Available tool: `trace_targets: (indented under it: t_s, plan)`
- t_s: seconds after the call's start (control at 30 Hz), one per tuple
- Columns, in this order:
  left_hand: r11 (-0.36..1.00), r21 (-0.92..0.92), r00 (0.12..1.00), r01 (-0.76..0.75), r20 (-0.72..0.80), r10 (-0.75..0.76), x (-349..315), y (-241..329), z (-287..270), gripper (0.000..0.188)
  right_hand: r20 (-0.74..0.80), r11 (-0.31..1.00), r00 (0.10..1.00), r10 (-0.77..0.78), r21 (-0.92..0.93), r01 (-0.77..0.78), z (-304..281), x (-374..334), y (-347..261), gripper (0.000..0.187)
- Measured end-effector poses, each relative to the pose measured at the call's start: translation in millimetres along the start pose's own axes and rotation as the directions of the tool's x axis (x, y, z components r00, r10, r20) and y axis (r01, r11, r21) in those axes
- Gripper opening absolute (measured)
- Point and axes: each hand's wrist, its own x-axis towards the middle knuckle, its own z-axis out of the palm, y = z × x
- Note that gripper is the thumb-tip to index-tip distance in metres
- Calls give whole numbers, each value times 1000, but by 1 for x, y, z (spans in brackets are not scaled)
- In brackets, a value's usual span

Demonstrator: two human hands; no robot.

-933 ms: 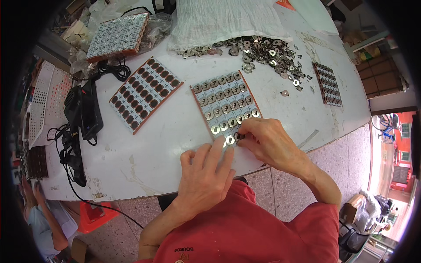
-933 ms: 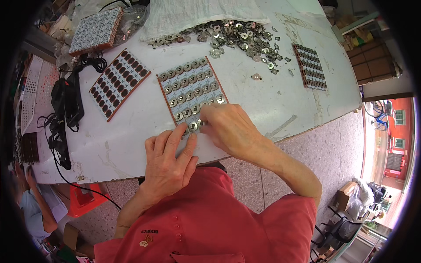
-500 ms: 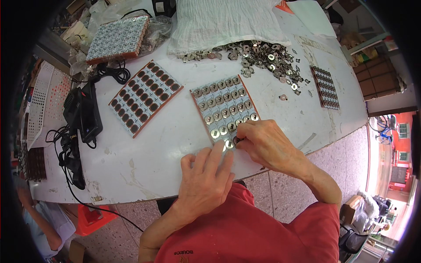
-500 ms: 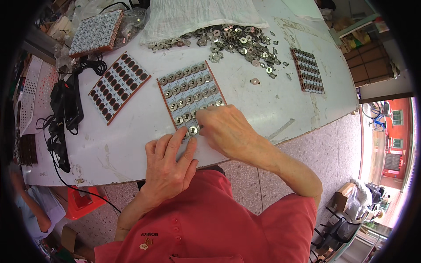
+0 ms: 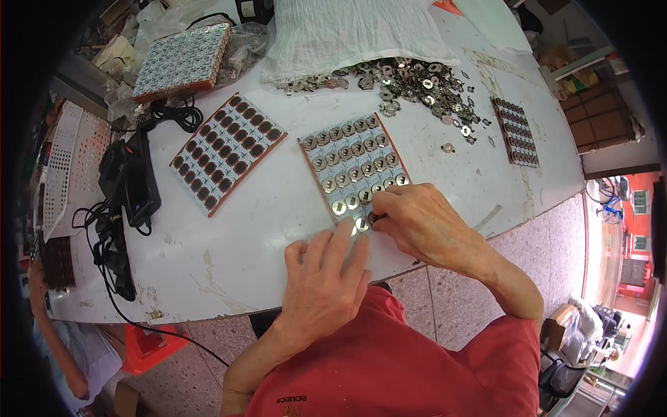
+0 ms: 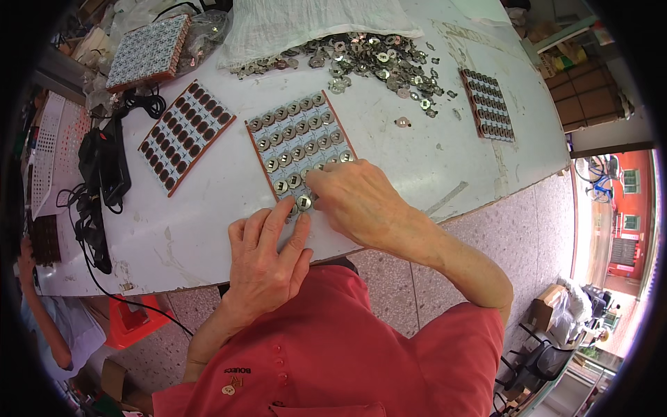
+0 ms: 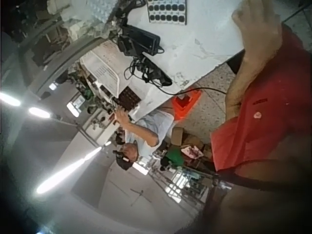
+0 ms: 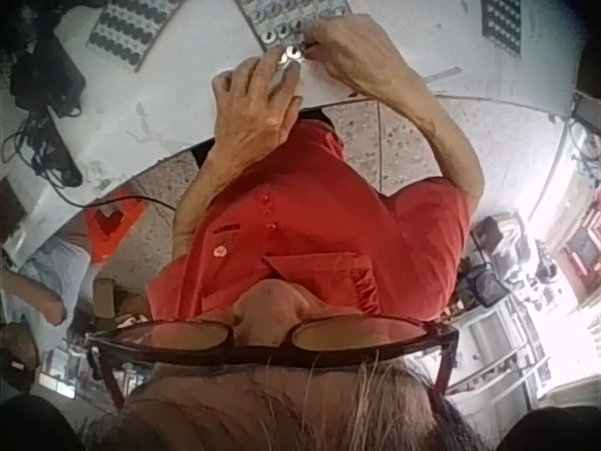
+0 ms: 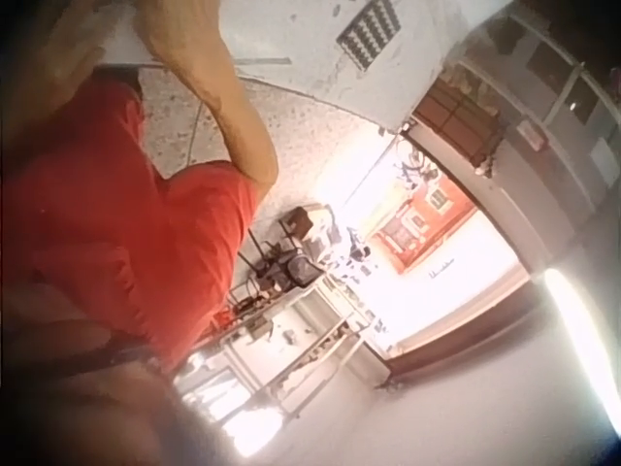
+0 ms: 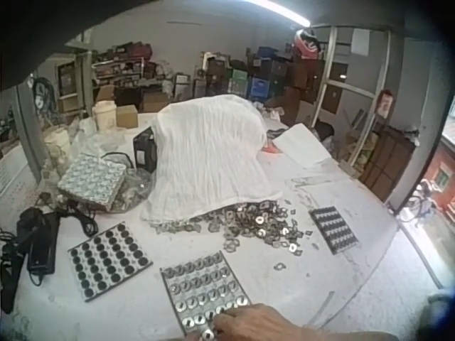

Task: The person places small metal circular components into a plastic sorting tray by hand.

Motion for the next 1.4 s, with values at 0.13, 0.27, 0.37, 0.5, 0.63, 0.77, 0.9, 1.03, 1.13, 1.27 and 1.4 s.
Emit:
trace_targets:
  t_s: [0.13,0.27,0.37,0.5,0.63,0.77,0.9,1.03,1.13,1.27,1.4]
  plan:
    - [1000,-6,1000,5,0,-5,1,0,0,47,72,1000,997,10,-7,-9,-5,5,-1,15]
    - [1000,16,1000,-12,-29,12,1,-2,0,47,110,998,992,58,6,-59,-8,6,-2,14]
    - [999,-35,1000,21,18,-21,-2,1,-1,47,55,984,993,109,136,-116,-7,-2,1,12]
    - [999,-35,1000,20,21,-20,-4,0,1,47,32,948,979,202,243,-204,-2,-6,-3,12]
    - [1000,-14,1000,7,-3,-7,-2,1,-1,47,-11,985,991,135,110,-133,-1,-9,-5,11]
    - [1000,-7,1000,-5,-24,4,0,0,0,47,-30,999,999,45,3,-45,2,-3,0,12]
    - [1000,9,1000,0,-23,0,1,-1,1,47,25,998,998,56,4,-56,-3,2,-2,13]
    - [1000,10,1000,-5,-20,5,0,-1,0,47,-10,938,963,269,230,-260,-1,-3,-4,15]
    - [1000,12,1000,-5,-20,5,-1,-1,1,47,22,870,922,387,321,-373,2,-5,-3,16]
    - [1000,9,1000,-1,-17,1,-1,-1,0,47,58,853,912,407,333,-402,-1,-5,-8,15]
    - [1000,18,1000,-5,-20,5,-1,0,1,47,-22,920,963,269,302,-250,4,-12,-3,12]
